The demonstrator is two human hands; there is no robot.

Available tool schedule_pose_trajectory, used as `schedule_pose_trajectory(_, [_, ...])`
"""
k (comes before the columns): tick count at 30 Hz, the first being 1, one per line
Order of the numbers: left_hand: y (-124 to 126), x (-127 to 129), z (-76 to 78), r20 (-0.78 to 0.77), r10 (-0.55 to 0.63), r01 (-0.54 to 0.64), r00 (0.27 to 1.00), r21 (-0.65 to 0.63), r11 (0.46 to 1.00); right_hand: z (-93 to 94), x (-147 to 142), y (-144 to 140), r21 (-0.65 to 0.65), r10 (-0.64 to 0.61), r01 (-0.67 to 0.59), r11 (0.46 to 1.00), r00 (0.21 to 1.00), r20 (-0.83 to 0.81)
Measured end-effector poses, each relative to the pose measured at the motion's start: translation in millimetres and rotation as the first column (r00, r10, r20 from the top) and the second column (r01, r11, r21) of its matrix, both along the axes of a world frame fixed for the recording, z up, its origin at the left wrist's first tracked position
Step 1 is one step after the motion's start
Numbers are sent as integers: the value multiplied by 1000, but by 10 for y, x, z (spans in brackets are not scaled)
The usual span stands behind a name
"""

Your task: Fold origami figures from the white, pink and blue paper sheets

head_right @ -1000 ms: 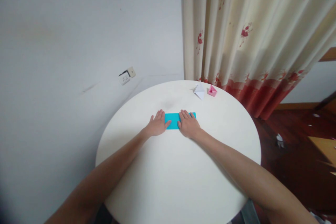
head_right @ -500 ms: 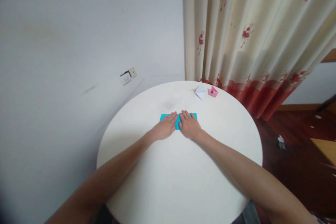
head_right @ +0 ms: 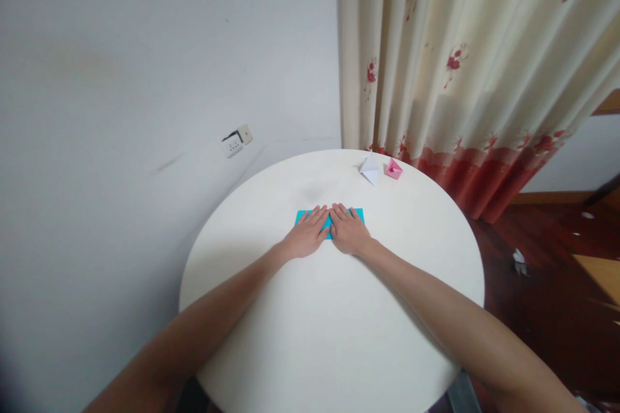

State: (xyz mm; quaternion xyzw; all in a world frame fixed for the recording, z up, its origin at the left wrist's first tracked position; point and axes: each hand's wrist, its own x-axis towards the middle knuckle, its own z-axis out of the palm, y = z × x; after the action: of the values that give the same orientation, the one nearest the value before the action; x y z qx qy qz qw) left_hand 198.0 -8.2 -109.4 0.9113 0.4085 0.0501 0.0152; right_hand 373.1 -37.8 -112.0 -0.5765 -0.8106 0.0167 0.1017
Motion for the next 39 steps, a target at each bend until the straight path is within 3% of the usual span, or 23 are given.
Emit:
schedule_pose_trajectory(8, [-5, -16, 8, -2, 6, -6, 1000, -6, 1000, 39, 110, 26, -58, -177, 178, 982, 984, 20])
schedule_pose_trajectory(14, [-1, -25, -16, -6, 0, 0, 1000, 0, 1000, 59, 194, 54, -119, -340, 342, 932, 940, 31])
schedule_pose_trajectory(19, [3, -31, -16, -6, -3, 3, 1000, -3, 1000, 18, 271, 96, -97, -426, 427, 899, 904, 24])
schedule_pose_trajectory(26, [-12, -28, 10, -10, -9, 9, 1000, -9, 1000, 7, 333, 105, 33, -407, 408, 912, 913, -40])
schedule_pose_trajectory(30, [-10, -20, 11, -2, -12, 12, 1000, -1, 1000, 74, 203, 41, 171, -215, 222, 960, 975, -58])
schedule_pose_trajectory(34, [-6, -3, 11, 9, -17, 17, 1000, 0, 1000, 70, -7, -48, 118, 1, 2, 993, 1000, -27])
schedule_pose_trajectory(39, [-5, 5, 10, 20, -28, 28, 999, 14, 1000, -4, -68, -62, 52, -8, 9, 999, 1000, -11])
